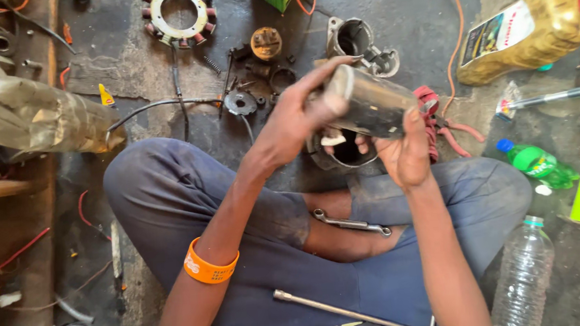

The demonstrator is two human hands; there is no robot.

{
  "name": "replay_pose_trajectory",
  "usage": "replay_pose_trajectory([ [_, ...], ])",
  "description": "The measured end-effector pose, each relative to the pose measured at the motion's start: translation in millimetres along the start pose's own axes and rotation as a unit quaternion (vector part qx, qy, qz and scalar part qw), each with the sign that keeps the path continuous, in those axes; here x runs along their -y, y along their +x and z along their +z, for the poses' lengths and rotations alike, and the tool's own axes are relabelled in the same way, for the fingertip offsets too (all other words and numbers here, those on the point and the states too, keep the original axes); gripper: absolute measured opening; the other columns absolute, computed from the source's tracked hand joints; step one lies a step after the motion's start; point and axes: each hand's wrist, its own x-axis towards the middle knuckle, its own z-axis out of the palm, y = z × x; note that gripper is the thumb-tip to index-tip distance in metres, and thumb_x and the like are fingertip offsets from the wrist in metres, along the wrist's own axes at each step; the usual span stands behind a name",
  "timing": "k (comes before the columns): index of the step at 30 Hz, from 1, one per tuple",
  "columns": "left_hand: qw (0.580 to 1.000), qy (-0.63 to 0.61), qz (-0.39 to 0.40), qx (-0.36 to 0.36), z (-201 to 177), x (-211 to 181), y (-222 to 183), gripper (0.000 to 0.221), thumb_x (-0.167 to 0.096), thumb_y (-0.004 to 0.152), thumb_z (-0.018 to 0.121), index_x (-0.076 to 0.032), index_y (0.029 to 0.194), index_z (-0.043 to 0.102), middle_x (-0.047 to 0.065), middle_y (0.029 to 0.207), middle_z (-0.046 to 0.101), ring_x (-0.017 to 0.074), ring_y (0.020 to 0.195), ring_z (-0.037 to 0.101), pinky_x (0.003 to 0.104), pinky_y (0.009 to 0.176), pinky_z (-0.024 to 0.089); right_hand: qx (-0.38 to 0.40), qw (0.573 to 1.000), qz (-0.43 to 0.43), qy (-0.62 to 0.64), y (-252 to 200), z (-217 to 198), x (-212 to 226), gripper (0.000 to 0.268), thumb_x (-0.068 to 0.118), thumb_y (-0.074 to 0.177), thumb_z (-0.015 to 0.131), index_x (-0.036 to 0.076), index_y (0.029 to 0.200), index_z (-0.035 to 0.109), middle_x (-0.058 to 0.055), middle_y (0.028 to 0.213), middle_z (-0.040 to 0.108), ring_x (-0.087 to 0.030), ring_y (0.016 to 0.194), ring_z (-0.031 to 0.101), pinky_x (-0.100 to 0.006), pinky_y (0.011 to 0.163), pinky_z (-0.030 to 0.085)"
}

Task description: The person disassembles a small engine component, removes a piston, and cleans the cylinder bore using a metal rod. They handle the piston, cylinder, and crankshaft assembly, wiping parts with a cloth and scraping the interior surfaces.

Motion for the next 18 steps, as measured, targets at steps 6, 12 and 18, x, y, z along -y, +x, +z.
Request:
replay_pose_trajectory([
  [6,0.987,0.123,0.082,0.06,3.7,0.2,-1.3,0.113,-0.033,0.074,0.095,-0.01,0.163,0.031,0.014,0.155,0.054,0.0254,0.142,0.055,0.039,0.122,0.046,-0.104,0.991,0.084,0.02,0.1,0.2,8.2,0.078,0.072,0.102,0.035,0.008,0.139,0.057,-0.01,0.108,0.072,-0.021,0.074,0.069,-0.032,0.053,0.049],
  [12,0.969,0.194,0.139,0.069,7.5,5.7,-3.1,0.126,-0.037,0.072,0.098,-0.012,0.167,0.018,0.018,0.161,0.044,0.0352,0.15,0.047,0.044,0.126,0.04,-0.151,0.981,0.104,0.061,9.5,-6.0,16.3,0.079,0.074,0.104,0.039,0.006,0.136,0.063,-0.01,0.101,0.072,-0.012,0.061,0.061,-0.023,0.043,0.04],
  [18,0.965,0.251,0.077,0.013,25.3,12.7,1.6,0.119,-0.043,0.074,0.092,-0.015,0.165,0.021,0.017,0.151,0.049,0.0357,0.137,0.054,0.044,0.115,0.048,-0.173,0.977,0.118,0.026,8.9,-10.8,17.4,0.079,0.073,0.1,0.041,0.005,0.132,0.065,-0.012,0.095,0.074,-0.012,0.053,0.057,-0.02,0.035,0.034],
])
